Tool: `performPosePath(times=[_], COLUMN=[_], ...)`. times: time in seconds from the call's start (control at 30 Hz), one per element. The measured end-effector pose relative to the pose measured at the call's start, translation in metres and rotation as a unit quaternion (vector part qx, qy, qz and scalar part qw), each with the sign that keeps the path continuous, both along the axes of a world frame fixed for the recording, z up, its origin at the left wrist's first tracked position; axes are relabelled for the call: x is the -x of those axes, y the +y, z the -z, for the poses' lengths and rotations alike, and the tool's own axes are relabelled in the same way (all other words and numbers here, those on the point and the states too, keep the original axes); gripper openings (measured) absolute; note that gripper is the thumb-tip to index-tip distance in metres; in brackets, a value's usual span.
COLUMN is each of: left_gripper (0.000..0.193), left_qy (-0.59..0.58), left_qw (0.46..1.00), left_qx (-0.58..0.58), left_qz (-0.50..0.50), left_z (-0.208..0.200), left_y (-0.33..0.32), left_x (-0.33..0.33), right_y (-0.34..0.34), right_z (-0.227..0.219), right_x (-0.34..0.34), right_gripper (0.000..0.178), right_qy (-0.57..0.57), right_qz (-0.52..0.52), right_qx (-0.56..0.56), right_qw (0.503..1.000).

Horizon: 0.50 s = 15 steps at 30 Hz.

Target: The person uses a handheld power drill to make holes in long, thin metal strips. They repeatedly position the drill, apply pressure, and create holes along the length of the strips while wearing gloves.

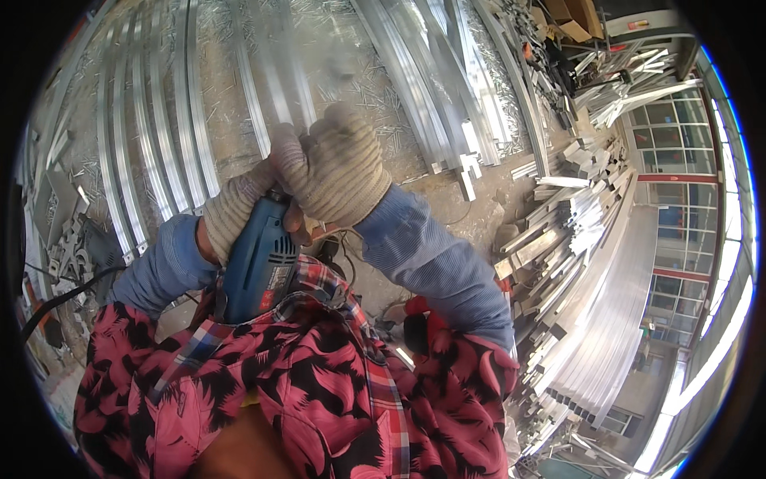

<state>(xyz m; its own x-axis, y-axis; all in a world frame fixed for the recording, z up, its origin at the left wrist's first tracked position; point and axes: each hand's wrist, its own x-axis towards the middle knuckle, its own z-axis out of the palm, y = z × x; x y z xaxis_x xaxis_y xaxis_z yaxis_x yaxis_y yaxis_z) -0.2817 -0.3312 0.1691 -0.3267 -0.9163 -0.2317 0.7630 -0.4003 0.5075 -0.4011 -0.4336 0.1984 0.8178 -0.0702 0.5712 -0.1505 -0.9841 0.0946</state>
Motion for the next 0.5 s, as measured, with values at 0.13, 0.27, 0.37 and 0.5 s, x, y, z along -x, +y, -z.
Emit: performPosePath(times=[0.13, 0.27, 0.37, 0.5], left_gripper=[0.045, 0.045, 0.045, 0.044], left_qy=[0.006, 0.032, 0.007, -0.033], left_qw=[1.0, 0.999, 0.999, 0.992], left_qx=[0.002, 0.029, 0.042, 0.125], left_qz=[0.001, 0.011, 0.028, 0.0], left_z=[-0.011, 0.0, -0.005, 0.001], left_y=[-0.003, -0.005, -0.005, -0.003], left_x=[0.004, 0.009, 0.004, -0.001], right_y=[0.002, 0.002, 0.007, -0.002], right_z=[-0.007, -0.001, -0.01, -0.029], right_x=[0.01, 0.009, 0.011, 0.003], right_gripper=[0.024, 0.034, 0.037, 0.036], right_qy=[-0.01, -0.07, -0.06, -0.079], right_qz=[0.017, 0.037, 0.032, -0.058], right_qx=[0.034, 0.001, 0.03, 0.062], right_qw=[0.999, 0.997, 0.997, 0.993])
